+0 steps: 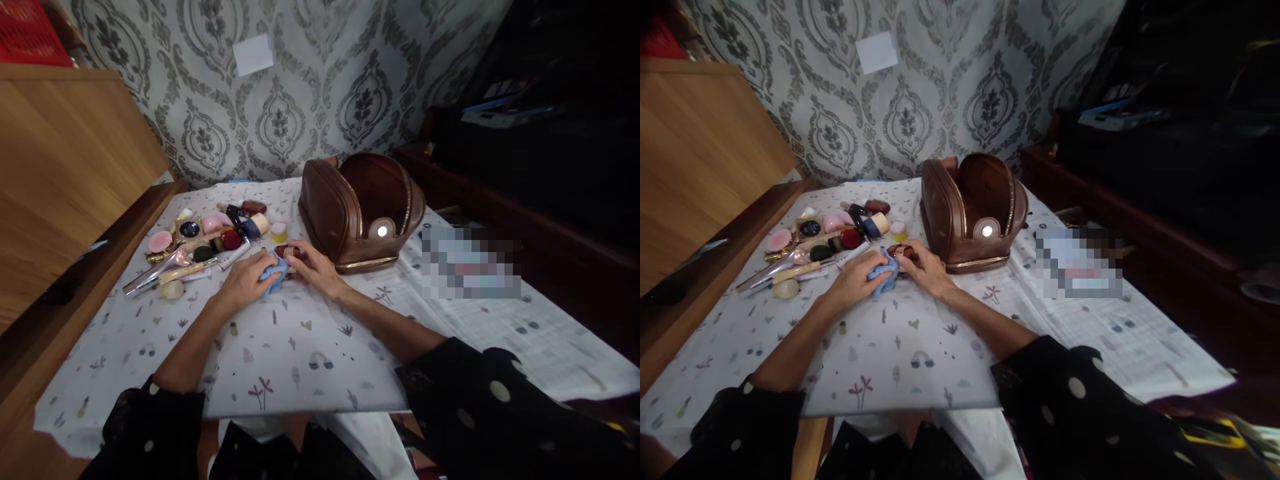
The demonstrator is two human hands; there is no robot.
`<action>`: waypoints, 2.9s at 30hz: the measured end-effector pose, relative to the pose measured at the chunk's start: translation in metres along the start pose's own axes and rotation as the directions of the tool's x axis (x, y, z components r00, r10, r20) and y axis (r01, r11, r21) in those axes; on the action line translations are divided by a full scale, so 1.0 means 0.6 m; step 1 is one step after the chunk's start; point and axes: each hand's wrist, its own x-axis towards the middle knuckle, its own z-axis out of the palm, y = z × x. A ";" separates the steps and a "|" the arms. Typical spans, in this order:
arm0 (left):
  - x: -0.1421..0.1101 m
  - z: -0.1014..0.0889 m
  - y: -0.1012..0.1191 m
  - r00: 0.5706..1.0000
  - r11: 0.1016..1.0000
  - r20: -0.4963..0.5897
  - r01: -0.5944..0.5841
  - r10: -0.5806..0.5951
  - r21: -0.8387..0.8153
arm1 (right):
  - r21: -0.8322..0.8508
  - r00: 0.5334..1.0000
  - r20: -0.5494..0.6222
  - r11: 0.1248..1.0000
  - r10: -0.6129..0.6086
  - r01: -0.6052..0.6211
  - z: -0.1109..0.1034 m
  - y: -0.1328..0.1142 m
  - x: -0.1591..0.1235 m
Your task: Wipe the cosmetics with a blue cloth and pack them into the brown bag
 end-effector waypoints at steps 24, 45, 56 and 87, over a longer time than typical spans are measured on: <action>0.000 0.002 -0.010 0.994 0.994 -0.097 0.045 -0.055 -0.098 | 0.031 0.998 0.025 0.998 -0.050 0.049 0.001 0.000 -0.002; 0.005 -0.004 -0.003 0.995 0.982 -0.040 0.082 -0.090 -0.167 | 0.158 0.990 0.078 0.978 0.122 -0.133 0.002 -0.010 -0.002; 0.001 0.005 -0.009 0.997 0.977 -0.060 0.036 -0.050 -0.208 | 0.004 0.991 0.060 0.993 0.116 -0.117 -0.003 -0.001 0.000; -0.004 0.007 0.018 0.958 0.948 -0.149 -0.207 0.246 0.241 | 0.653 0.898 0.121 0.648 0.423 -0.393 0.015 -0.019 0.006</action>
